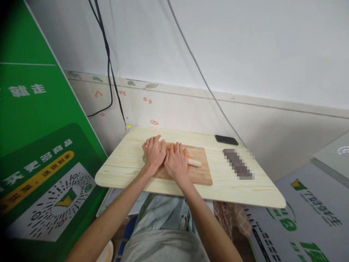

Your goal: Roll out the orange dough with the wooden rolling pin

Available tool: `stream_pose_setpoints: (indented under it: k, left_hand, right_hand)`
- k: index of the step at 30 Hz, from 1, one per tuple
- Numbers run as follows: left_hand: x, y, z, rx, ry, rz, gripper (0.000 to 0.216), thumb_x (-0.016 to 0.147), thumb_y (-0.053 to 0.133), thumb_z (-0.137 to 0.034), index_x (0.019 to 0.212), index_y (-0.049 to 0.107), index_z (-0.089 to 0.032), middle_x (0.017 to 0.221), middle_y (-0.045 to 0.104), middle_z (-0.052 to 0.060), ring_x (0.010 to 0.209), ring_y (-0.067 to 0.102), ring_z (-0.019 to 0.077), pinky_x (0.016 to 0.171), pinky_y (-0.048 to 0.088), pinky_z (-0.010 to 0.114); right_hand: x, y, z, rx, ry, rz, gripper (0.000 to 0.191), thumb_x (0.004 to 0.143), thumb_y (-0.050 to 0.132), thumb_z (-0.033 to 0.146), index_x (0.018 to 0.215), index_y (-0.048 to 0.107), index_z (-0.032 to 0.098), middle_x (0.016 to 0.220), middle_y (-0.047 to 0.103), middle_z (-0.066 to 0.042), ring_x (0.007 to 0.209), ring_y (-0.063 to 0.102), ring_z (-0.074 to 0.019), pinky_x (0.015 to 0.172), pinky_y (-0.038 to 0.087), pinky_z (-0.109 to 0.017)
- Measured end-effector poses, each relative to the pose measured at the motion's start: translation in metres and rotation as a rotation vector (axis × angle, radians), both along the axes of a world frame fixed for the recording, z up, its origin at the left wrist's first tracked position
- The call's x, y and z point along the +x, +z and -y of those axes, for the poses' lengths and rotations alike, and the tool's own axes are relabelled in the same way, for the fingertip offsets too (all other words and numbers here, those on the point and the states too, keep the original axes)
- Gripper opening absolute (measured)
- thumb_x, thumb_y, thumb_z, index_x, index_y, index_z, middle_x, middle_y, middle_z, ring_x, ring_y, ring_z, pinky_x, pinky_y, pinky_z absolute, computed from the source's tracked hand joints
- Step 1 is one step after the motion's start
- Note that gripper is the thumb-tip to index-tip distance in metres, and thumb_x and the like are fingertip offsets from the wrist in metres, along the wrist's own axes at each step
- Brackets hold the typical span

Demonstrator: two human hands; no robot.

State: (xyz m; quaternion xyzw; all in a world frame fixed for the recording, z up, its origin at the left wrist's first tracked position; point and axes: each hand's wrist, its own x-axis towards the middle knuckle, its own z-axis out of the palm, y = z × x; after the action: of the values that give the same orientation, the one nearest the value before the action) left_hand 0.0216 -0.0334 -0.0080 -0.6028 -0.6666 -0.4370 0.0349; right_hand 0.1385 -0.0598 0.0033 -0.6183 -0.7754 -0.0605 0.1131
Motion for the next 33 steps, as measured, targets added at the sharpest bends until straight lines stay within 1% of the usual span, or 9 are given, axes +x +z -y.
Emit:
stream_pose_setpoints:
  k: [3,6,13,16,19,23,27,30,33]
  left_hand:
    - [-0.001,0.001,0.001,-0.012,0.009,0.015,0.034,0.112,0.046,-0.034,0.134,0.067,-0.020,0.134,0.077,0.014,0.131,0.065,0.0320,0.118,0.041,0.053]
    - [-0.001,0.001,0.001,-0.030,0.001,0.015,0.034,0.112,0.046,-0.035,0.134,0.067,-0.020,0.135,0.076,0.014,0.131,0.065,0.0327,0.117,0.042,0.053]
    - [-0.001,0.001,-0.001,-0.027,0.011,0.055,0.033,0.112,0.047,-0.036,0.134,0.068,-0.021,0.136,0.076,0.014,0.133,0.064,0.0334,0.115,0.044,0.053]
    - [-0.001,0.001,0.000,-0.005,0.003,0.052,0.031,0.111,0.048,-0.035,0.131,0.068,-0.021,0.134,0.077,0.013,0.132,0.064,0.0323,0.116,0.042,0.052]
    - [-0.001,0.003,0.002,0.025,-0.006,0.046,0.028,0.111,0.049,-0.033,0.126,0.069,-0.022,0.131,0.078,0.012,0.129,0.065,0.0308,0.116,0.041,0.050]
    - [0.001,0.006,0.006,0.028,-0.009,0.066,0.028,0.111,0.046,-0.031,0.120,0.071,-0.022,0.128,0.079,0.011,0.126,0.067,0.0291,0.115,0.041,0.049]
    - [0.003,0.008,0.008,0.007,0.002,0.066,0.026,0.111,0.046,-0.030,0.116,0.071,-0.024,0.125,0.080,0.011,0.125,0.067,0.0295,0.115,0.040,0.049]
    - [0.003,0.009,0.008,-0.004,0.016,0.058,0.026,0.111,0.046,-0.030,0.114,0.071,-0.024,0.123,0.080,0.011,0.123,0.067,0.0296,0.113,0.040,0.049]
    - [0.003,0.010,0.007,-0.010,0.013,0.057,0.025,0.111,0.047,-0.030,0.113,0.071,-0.024,0.123,0.081,0.010,0.122,0.067,0.0296,0.112,0.041,0.048]
  right_hand:
    - [-0.004,-0.009,0.026,0.080,0.025,-0.003,0.061,0.113,0.028,0.030,0.166,0.050,0.008,0.173,0.047,-0.021,0.164,0.036,-0.0349,0.133,0.025,-0.054]
    - [-0.003,-0.010,0.023,0.082,0.022,-0.004,0.061,0.114,0.028,0.031,0.166,0.051,0.011,0.173,0.047,-0.019,0.165,0.035,-0.0351,0.133,0.025,-0.054]
    - [0.008,0.018,-0.060,-0.191,0.005,0.025,0.065,0.117,0.016,0.045,0.172,0.043,0.021,0.179,0.038,-0.016,0.170,0.023,-0.0359,0.132,0.022,-0.064]
    - [0.008,0.025,-0.075,-0.271,-0.015,0.011,0.066,0.117,0.016,0.046,0.173,0.041,0.019,0.182,0.032,-0.017,0.171,0.020,-0.0352,0.132,0.021,-0.065]
    - [0.003,0.022,-0.055,-0.172,-0.038,0.011,0.067,0.116,0.017,0.041,0.171,0.043,0.011,0.179,0.035,-0.021,0.170,0.023,-0.0367,0.131,0.025,-0.063]
    - [-0.006,0.005,0.002,-0.038,-0.024,-0.006,0.065,0.113,0.022,0.031,0.171,0.041,0.006,0.175,0.043,-0.022,0.164,0.037,-0.0342,0.129,0.033,-0.052]
    - [-0.010,-0.010,0.038,0.044,0.010,0.006,0.066,0.112,0.029,0.031,0.172,0.040,0.006,0.177,0.040,-0.020,0.168,0.028,-0.0357,0.136,0.019,-0.054]
    - [-0.006,-0.005,0.029,0.005,0.017,-0.014,0.066,0.112,0.026,0.031,0.172,0.041,0.007,0.177,0.042,-0.017,0.168,0.028,-0.0344,0.135,0.020,-0.051]
    - [0.000,0.010,-0.005,-0.087,0.016,-0.026,0.065,0.114,0.022,0.033,0.172,0.042,0.011,0.176,0.044,-0.015,0.168,0.028,-0.0346,0.133,0.024,-0.053]
